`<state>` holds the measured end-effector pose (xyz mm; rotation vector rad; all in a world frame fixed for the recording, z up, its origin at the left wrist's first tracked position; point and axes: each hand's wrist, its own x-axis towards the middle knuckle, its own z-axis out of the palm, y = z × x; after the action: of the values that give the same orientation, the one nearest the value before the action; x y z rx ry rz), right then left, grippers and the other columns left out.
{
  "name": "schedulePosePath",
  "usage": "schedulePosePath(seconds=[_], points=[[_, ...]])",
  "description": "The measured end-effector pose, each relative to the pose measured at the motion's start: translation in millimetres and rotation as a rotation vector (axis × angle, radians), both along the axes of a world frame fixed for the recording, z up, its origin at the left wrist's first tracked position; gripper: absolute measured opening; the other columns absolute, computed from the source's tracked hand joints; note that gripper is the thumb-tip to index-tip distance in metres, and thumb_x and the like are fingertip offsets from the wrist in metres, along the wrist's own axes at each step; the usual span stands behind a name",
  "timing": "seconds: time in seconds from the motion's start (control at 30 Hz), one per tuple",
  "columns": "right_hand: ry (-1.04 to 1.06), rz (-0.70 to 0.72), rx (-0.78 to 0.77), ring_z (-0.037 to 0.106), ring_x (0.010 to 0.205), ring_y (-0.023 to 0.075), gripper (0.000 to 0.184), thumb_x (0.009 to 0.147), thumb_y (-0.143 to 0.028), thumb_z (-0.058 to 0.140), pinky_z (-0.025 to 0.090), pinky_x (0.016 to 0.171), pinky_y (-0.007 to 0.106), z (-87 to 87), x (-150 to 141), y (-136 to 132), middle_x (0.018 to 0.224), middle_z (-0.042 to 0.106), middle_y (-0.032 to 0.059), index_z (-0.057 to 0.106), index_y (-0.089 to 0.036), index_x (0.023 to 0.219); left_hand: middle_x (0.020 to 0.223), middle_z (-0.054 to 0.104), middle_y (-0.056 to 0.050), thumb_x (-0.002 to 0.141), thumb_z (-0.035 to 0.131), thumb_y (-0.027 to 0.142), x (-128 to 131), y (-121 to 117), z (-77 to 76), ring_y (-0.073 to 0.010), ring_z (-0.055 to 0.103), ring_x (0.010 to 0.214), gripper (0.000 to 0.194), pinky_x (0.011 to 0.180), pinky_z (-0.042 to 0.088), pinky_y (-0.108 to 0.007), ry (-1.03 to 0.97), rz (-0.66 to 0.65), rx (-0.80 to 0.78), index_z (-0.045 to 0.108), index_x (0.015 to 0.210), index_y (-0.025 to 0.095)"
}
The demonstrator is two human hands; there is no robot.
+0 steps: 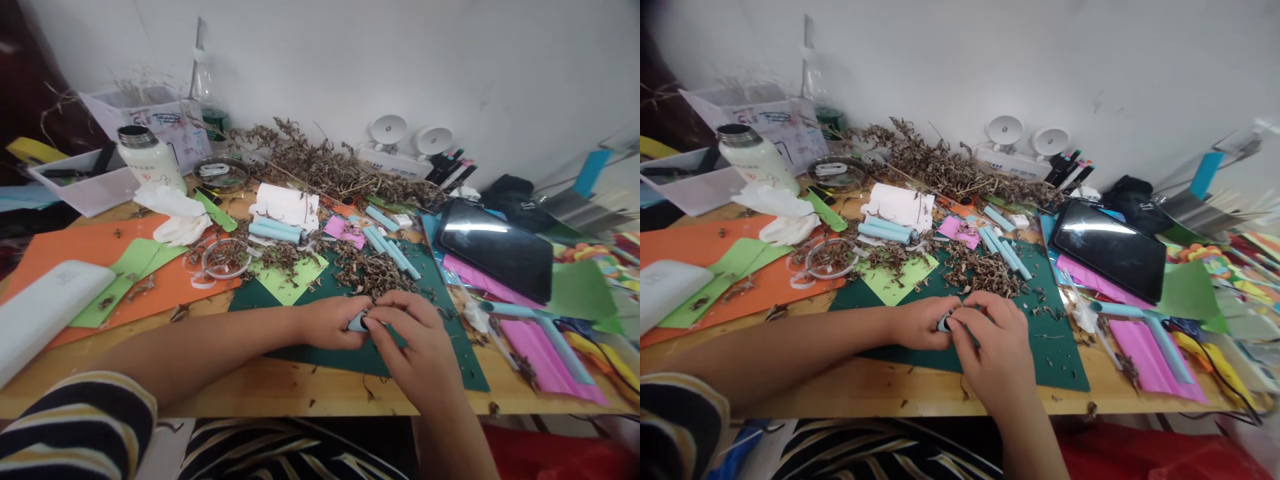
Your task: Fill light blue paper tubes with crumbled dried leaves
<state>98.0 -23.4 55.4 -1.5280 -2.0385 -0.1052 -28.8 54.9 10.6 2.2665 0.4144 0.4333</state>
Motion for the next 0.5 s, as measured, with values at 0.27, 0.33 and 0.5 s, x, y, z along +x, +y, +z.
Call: schedulePosePath(seconds=[0.27, 0.33, 0.5], points=[[-0.411, 0.066, -0.354, 0.03, 0.119, 0.0321, 0.038, 0.078, -0.047, 0.035, 0.032, 0.088, 0.051, 23.9, -7.2, 1.9, 0.135, 0.031, -0.0003, 0.064, -0.023, 0.069, 0.083, 0.058, -0.008, 0.071, 0.052, 0.031, -0.7, 0.2, -3.7, -0.0172, 0.055, 0.074, 0.027, 0.059, 0.041, -0.023, -0.004, -0.111, 0.025, 0.039, 0.088, 0.014], [-0.477, 0.06, -0.419, 0.03, 0.119, 0.0336, 0.04, 0.076, -0.052, 0.036, 0.031, 0.088, 0.054, 26.7, -13.4, 4.4, 0.135, 0.03, -0.0007, 0.065, -0.025, 0.073, 0.085, 0.059, -0.008, 0.071, 0.051, 0.029, -0.8, -1.0, -4.2, -0.0179, 0.056, 0.075, 0.027, 0.059, 0.041, -0.023, 0.029, -0.113, 0.036, 0.04, 0.092, 0.015], [-0.53, 0.095, -0.546, 0.035, 0.116, 0.0369, 0.041, 0.07, -0.058, 0.041, 0.035, 0.083, 0.058, 37.3, -9.7, -0.4, 0.134, 0.031, 0.0015, 0.066, -0.026, 0.076, 0.08, 0.059, -0.004, 0.071, 0.049, 0.025, 1.3, -5.0, -2.6, -0.0164, 0.056, 0.071, 0.019, 0.059, 0.041, -0.022, 0.049, -0.095, 0.09, 0.042, 0.087, 0.017]])
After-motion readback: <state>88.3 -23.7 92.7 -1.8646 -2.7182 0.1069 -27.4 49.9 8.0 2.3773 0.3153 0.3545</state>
